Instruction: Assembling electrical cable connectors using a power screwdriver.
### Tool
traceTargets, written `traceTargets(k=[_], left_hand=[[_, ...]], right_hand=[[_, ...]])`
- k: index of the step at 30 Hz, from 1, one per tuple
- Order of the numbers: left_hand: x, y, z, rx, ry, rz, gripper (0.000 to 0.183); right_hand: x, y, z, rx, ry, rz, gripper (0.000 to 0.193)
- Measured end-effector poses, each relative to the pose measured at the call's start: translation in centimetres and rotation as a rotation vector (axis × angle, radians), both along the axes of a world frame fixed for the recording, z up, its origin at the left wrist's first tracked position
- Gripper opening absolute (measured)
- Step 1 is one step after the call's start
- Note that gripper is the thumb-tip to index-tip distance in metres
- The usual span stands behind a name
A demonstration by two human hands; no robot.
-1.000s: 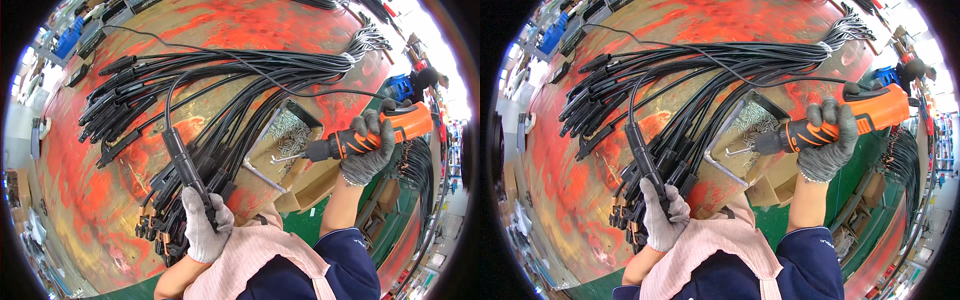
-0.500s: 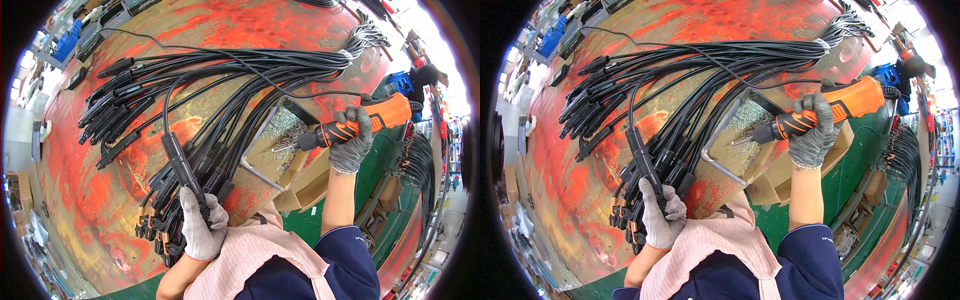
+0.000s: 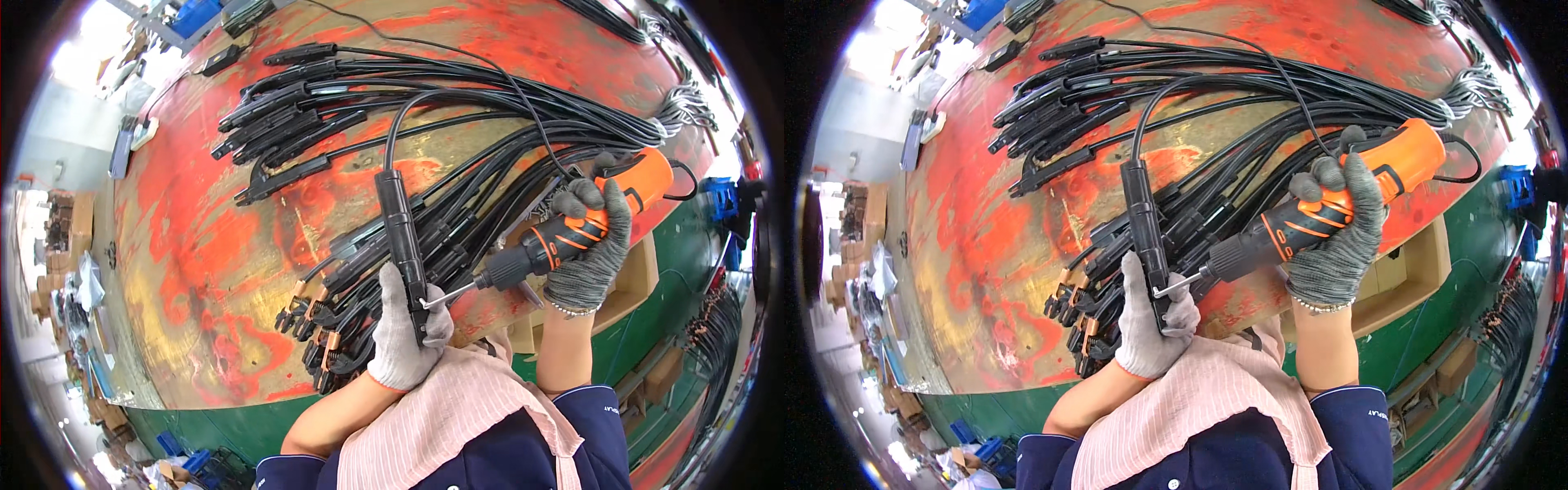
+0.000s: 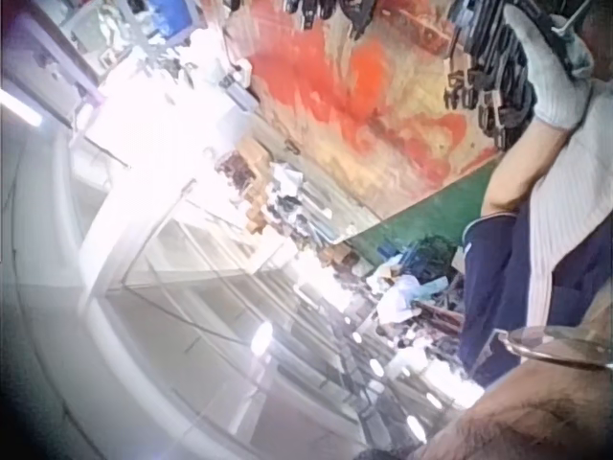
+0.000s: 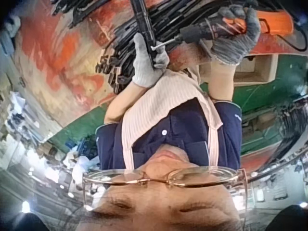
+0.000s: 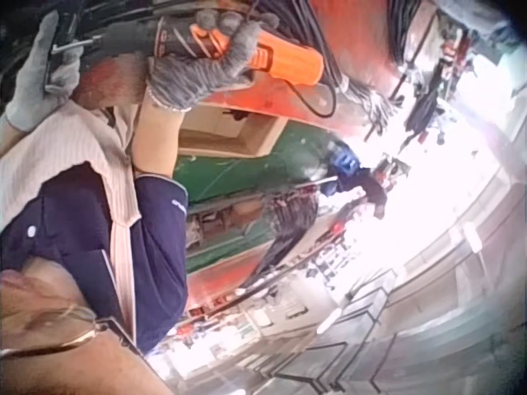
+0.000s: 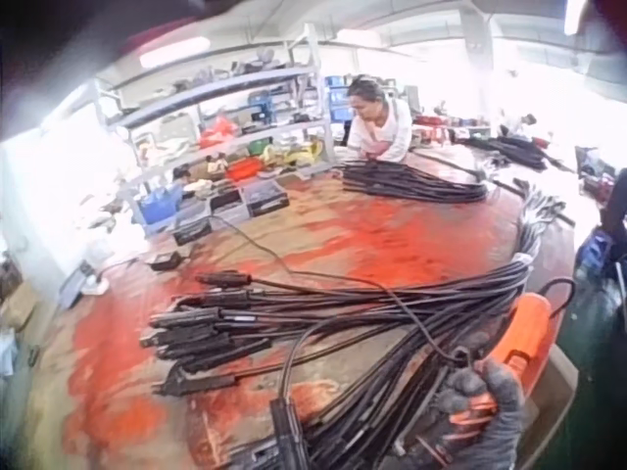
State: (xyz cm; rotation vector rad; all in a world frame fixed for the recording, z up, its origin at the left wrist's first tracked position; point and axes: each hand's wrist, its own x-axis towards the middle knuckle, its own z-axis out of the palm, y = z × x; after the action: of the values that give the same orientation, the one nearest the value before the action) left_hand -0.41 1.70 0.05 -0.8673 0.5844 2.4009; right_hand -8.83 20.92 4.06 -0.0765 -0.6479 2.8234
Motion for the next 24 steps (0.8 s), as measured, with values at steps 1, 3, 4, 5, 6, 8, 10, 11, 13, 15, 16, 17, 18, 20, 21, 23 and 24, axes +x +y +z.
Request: traceTargets(k=[1,3,4,5,6,8,10,11,13,15,16,17,18,20,21,23,24], left_hand=[[0.0,-0.2,-0.1,0.02,0.013,-0.014,0.068],[0.1,-0.4,-0.2,0.059,0.039,-0.046,0.069],[0.1,-0.5,-0.2,0.048,0.03,-0.042,0.069],[0.0,-0.4,0.0,0.036,0.021,-0.045,0.069],[0.0,-0.3,0.2,0.024,0.011,-0.048,0.069],[-0.2,-0.1,0.8,0.003,-0.019,-0.043,0.069],[-0.2,0.1,1.0,-0.012,-0.033,-0.043,0.068],[-0.3,0.0,1.0,-0.016,-0.032,-0.042,0.068],[-0.2,0.0,1.0,-0.026,-0.027,-0.034,0.068],[-0.2,0.1,0.8,-0.035,-0.021,-0.024,0.068],[-0.2,0.2,0.8,-0.052,-0.02,-0.014,0.068],[-0.2,0.2,0.8,-0.069,-0.018,-0.005,0.068],[-0.2,0.3,0.8,-0.086,-0.016,0.005,0.067],[-0.3,0.7,0.9,-0.155,-0.039,0.021,0.066],[-0.3,0.8,0.9,-0.19,-0.051,0.03,0.065],[-0.1,1.0,0.4,-0.206,-0.038,0.045,0.063],[0.0,1.1,0.1,-0.214,-0.03,0.052,0.062]], right_hand=[[-0.2,0.2,-1.0,0.033,0.021,0.003,0.035],[-0.1,0.0,-1.7,0.038,-0.013,0.036,0.034],[0.0,-0.1,-1.9,0.041,-0.03,0.051,0.033],[0.1,-0.2,-2.1,0.062,-0.031,0.068,0.033],[0.1,-0.2,-2.3,0.062,-0.051,0.07,0.033],[0.2,-0.3,-2.5,0.061,-0.09,0.071,0.033],[0.3,-0.2,-2.6,0.101,-0.057,0.023,0.033],[0.3,-0.3,-2.6,0.121,-0.04,0.002,0.033],[0.4,-0.3,-2.3,0.107,-0.009,-0.041,0.034],[0.7,-1.3,-0.8,0.137,-0.011,-0.141,0.04],[1.0,-1.3,-0.4,0.156,0.034,-0.129,0.041],[1.4,-1.3,-0.1,0.175,0.078,-0.117,0.041],[1.8,-1.5,0.4,0.194,0.123,-0.105,0.041],[2.9,-1.9,1.5,0.297,0.193,-0.132,0.044],[3.6,-1.8,1.7,0.352,0.258,-0.078,0.046],[4.2,-1.8,2.4,0.451,0.374,-0.018,0.048],[4.5,-2.0,2.8,0.483,0.411,-0.008,0.047]])
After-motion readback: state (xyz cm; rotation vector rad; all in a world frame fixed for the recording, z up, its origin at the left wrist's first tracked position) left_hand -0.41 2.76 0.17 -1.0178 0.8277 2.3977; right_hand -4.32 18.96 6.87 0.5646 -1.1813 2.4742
